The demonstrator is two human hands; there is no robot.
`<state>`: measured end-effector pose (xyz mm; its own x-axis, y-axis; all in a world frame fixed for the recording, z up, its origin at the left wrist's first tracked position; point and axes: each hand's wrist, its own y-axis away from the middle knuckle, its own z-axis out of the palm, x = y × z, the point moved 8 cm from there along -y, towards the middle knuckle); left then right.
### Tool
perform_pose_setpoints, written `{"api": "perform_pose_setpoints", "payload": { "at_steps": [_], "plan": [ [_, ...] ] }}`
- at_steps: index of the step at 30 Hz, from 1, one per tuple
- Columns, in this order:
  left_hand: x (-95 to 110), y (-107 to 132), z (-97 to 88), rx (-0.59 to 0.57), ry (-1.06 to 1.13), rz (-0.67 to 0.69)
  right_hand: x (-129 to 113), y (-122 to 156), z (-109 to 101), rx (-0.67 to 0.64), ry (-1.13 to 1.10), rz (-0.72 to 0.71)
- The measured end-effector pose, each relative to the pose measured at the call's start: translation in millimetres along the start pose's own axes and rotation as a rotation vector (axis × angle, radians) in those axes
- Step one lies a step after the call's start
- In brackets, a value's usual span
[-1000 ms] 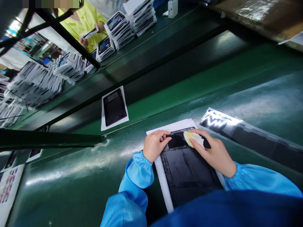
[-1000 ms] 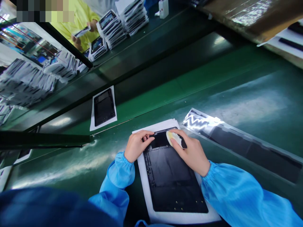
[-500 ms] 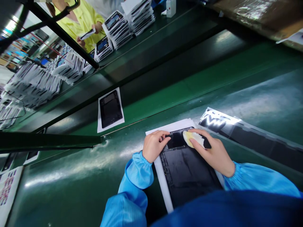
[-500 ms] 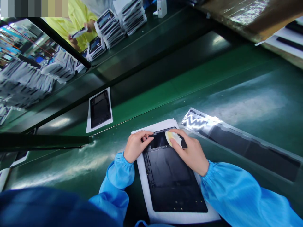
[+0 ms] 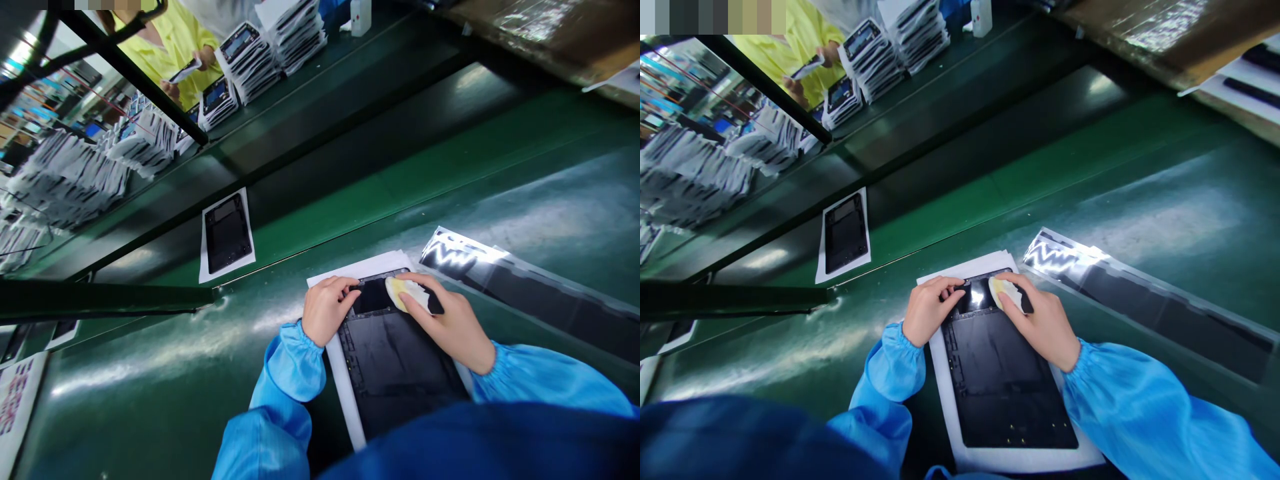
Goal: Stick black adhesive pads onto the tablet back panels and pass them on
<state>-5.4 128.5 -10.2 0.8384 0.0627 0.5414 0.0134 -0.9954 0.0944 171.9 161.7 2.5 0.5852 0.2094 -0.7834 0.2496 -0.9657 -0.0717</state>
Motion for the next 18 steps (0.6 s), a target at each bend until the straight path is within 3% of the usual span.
{"api": "perform_pose_setpoints", "payload": {
  "at_steps": [9, 13, 18],
  "plan": [
    [3.5, 2.0, 0.5, -0.006, -0.085, 0.02, -4.3, -0.8, -0.8, 0.008, 0.035, -0.02],
    [13.6, 3.9, 0.8, -0.02, -0.241, 0.065, -4.5, -0.9, 0.1, 0.002, 0.056, -0.022],
    [18.2, 12.1, -10.2, 0.092, -0.544, 0.107, -4.8, -1.4, -0.6, 0.004, 0.06, -0.019]
  ]
}}
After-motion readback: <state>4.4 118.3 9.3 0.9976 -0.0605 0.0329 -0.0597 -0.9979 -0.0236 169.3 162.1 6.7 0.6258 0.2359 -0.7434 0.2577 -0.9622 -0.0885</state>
